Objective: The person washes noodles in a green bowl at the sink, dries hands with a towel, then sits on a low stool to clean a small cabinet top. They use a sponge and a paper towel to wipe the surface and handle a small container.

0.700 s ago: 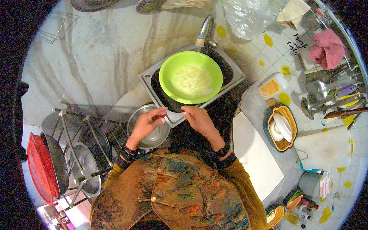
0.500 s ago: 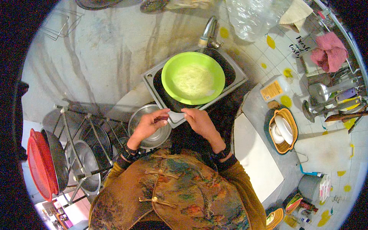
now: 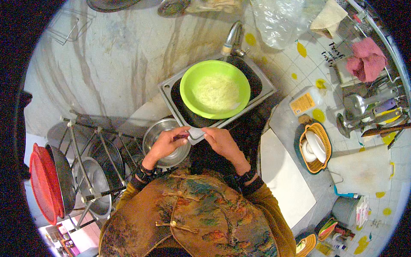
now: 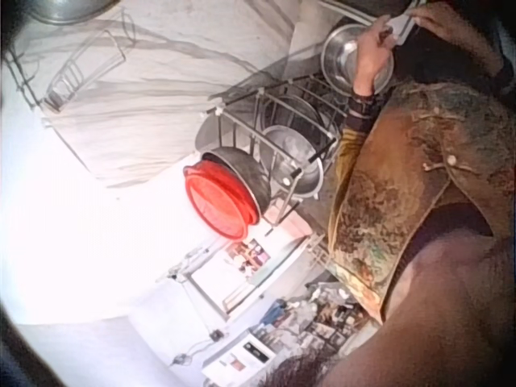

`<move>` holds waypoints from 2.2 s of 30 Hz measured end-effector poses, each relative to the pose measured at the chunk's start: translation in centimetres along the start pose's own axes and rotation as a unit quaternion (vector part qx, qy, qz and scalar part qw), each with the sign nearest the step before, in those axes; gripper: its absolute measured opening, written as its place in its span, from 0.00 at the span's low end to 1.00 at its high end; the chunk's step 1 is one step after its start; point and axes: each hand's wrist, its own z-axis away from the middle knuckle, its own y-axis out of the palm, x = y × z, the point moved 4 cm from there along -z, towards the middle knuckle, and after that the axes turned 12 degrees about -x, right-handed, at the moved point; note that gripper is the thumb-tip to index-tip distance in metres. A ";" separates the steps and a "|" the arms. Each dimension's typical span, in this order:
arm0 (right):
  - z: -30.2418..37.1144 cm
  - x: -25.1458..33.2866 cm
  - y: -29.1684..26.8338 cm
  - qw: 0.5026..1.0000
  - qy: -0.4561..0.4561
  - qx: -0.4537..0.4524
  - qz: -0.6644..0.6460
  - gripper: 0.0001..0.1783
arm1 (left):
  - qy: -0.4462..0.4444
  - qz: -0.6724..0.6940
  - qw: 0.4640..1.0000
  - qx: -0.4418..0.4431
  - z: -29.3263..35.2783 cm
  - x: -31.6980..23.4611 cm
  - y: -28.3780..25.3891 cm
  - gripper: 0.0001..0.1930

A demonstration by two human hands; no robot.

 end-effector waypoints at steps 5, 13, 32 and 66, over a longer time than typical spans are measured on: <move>0.1 -0.2 0.3 1.000 0.004 0.010 -0.008 0.16 | -0.019 -0.006 1.000 0.007 0.3 -0.2 -0.3 0.24; 0.2 -0.5 0.4 1.000 0.008 0.009 0.007 0.16 | -0.012 -0.001 1.000 0.006 0.5 -0.4 -0.4 0.24; 0.3 -0.5 0.5 1.000 -0.014 -0.009 0.018 0.16 | -0.007 -0.007 1.000 0.002 0.4 0.2 -0.3 0.24; 0.8 -1.1 0.3 0.999 -0.030 -0.021 0.013 0.15 | -0.003 -0.016 1.000 0.008 0.5 0.0 0.0 0.24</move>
